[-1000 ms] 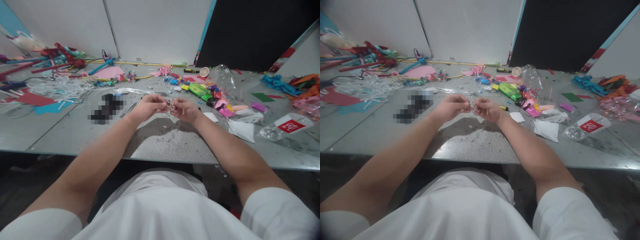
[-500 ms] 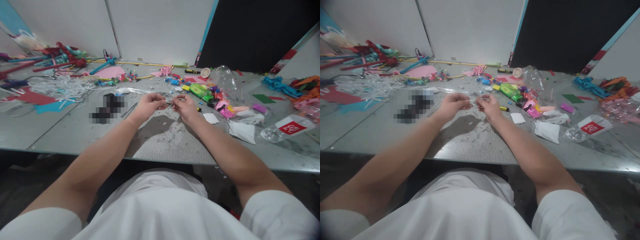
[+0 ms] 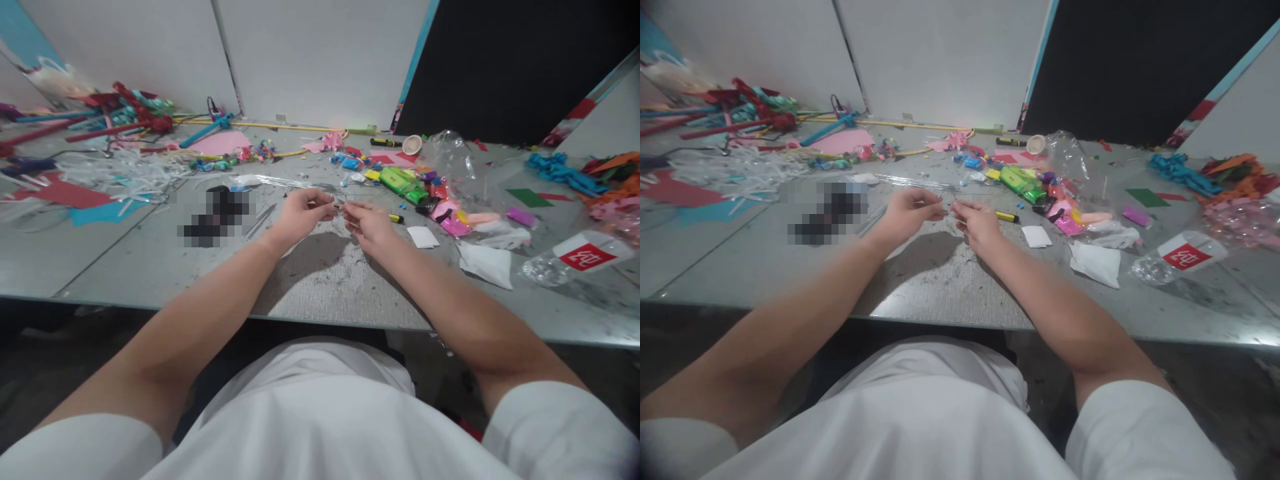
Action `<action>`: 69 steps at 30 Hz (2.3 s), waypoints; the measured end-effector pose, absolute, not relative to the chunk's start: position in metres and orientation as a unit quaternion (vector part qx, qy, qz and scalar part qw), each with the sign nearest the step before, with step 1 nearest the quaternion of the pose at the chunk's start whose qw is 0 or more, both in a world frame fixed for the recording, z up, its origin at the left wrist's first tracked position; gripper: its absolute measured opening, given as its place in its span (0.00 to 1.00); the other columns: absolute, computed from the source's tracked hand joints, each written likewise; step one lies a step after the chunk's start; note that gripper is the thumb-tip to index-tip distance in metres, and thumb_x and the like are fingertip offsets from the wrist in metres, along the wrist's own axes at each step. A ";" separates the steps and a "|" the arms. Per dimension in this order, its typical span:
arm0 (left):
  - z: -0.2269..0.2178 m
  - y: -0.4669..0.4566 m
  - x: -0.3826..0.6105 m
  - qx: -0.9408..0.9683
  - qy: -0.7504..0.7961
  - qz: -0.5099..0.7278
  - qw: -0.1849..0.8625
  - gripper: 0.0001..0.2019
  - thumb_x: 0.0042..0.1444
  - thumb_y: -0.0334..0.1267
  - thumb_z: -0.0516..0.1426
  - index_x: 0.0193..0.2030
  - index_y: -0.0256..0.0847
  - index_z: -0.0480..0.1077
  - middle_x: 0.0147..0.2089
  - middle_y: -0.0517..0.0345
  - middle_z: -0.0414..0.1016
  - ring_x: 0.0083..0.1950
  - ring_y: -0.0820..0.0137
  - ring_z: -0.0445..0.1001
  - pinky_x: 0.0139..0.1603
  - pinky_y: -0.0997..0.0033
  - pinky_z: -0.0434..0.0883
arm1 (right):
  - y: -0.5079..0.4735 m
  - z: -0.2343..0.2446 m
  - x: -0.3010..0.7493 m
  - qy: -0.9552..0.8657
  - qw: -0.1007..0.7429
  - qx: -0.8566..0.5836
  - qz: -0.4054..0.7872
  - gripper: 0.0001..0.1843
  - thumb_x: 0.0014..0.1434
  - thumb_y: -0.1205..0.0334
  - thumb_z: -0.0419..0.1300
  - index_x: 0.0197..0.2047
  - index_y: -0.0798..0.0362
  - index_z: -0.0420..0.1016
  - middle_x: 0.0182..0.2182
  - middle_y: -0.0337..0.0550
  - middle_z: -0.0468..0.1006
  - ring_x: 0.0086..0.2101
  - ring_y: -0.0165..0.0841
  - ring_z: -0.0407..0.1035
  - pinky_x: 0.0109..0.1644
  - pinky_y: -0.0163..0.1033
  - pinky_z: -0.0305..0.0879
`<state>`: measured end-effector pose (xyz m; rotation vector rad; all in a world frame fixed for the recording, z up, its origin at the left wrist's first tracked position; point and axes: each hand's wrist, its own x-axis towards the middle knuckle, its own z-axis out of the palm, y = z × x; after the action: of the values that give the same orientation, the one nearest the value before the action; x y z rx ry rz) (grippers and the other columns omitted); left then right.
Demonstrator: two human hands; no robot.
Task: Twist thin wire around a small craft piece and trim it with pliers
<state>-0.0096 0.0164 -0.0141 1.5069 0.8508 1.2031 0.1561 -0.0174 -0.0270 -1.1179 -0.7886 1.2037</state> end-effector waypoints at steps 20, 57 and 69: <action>-0.014 0.020 -0.013 0.621 0.391 0.474 0.487 0.08 0.51 0.31 0.71 0.33 0.39 0.77 0.33 0.57 0.81 0.35 0.70 0.81 0.44 0.67 0.80 | -0.013 -0.029 0.154 -0.378 0.600 -0.496 0.501 0.11 0.53 0.59 0.76 0.32 0.49 0.78 0.33 0.39 0.81 0.36 0.31 0.72 0.39 0.38 0.70; -0.006 0.022 -0.021 0.562 0.375 0.437 0.594 0.08 0.50 0.26 0.74 0.35 0.36 0.82 0.35 0.53 0.84 0.39 0.69 0.85 0.59 0.58 0.81 | -0.005 -0.028 0.161 -0.367 0.597 -0.471 0.536 0.10 0.54 0.67 0.75 0.30 0.50 0.78 0.33 0.40 0.85 0.34 0.30 0.75 0.41 0.37 0.75; -0.004 0.021 -0.017 0.577 0.377 0.426 0.586 0.08 0.52 0.24 0.71 0.34 0.36 0.78 0.31 0.58 0.81 0.33 0.74 0.81 0.49 0.66 0.80 | -0.005 -0.027 0.164 -0.376 0.597 -0.464 0.536 0.12 0.51 0.69 0.76 0.31 0.50 0.77 0.29 0.35 0.78 0.32 0.28 0.71 0.40 0.37 0.69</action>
<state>-0.0171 0.0205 -0.0037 1.3459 0.8784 0.9933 0.1641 -0.0045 -0.0274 -1.0781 -0.8727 1.2440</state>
